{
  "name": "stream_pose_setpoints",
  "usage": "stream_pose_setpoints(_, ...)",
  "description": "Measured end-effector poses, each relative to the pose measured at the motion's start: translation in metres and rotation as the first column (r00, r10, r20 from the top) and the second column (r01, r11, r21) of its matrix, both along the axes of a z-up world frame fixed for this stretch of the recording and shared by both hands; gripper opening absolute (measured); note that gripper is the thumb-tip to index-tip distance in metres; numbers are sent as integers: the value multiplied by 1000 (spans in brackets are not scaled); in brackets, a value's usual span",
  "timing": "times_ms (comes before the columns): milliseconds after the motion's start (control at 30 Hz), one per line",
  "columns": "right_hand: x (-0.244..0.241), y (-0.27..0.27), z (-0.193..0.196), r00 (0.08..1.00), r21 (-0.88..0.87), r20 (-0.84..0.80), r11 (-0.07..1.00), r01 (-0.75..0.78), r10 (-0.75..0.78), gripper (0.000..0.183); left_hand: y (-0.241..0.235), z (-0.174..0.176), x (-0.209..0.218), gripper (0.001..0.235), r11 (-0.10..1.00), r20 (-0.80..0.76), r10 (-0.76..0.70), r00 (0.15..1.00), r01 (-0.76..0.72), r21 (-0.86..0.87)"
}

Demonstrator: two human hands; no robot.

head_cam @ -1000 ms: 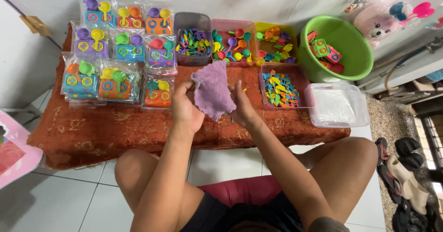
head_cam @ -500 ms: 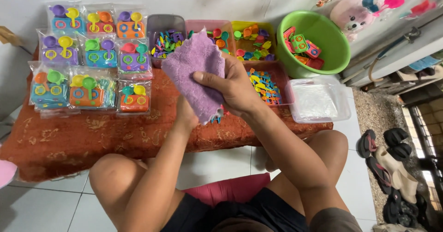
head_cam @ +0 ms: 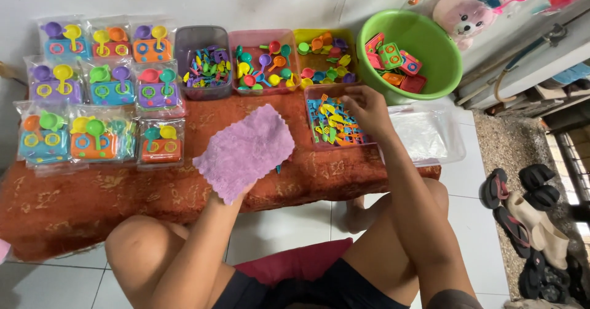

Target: The person sits on the floor and wipes small plastic toy parts with a purple cloth. They then pick up a clear plastic bag and place the toy parts inside, arranging them before setting the bag down.

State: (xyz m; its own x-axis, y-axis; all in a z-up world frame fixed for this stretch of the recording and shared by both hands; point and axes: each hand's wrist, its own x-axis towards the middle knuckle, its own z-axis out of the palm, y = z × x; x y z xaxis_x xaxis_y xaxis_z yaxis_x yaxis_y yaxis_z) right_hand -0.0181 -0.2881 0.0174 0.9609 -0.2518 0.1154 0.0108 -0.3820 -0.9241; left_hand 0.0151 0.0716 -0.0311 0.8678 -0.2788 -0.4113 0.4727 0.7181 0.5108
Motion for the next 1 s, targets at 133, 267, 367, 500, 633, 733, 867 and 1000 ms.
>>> stream_pose_setpoints(133, 8, -50, -26, 954, -490, -262, 872, -4, -143, 30, 6, -6, 34, 27, 1000, -28, 23, 999, -22, 10)
stream_pose_setpoints(267, 15, -31, -20, 945, -651, -325, 718, -244, 26, 47, 21, -7, 71, 28, 996, -40, 89, 995, -88, 25)
stream_pose_setpoints(367, 20, -19, -37, 865, -657, -496, 619, -430, 74, 78, 23, -5, 99, 29, 993, -50, 115, 992, -113, 42)
stream_pose_setpoints(500, 49, -55, -119, 908, -667, -396, 638, -385, 135, 61, 24, -17, 104, 30, 991, -58, 129, 990, -127, 44)
stream_pose_setpoints(633, 51, -57, -95, 938, -638, -298, 695, -333, 177, 30, 21, -34, 96, 31, 994, -74, 109, 991, -107, 38)
stream_pose_setpoints(733, 53, -73, -89, 954, -654, -277, 706, -273, 112, 26, 25, -48, 87, 32, 993, -99, 112, 989, -108, 46)
stream_pose_setpoints(867, 47, -73, -59, 970, -575, -237, 795, -191, 62, 26, 33, -54, 89, 33, 989, -121, 141, 983, -133, 69)
stream_pose_setpoints(1000, 49, -73, -39, 985, -456, -169, 883, -116, 42, 24, 35, -49, 103, 35, 982, -121, 183, 976, -174, 79)
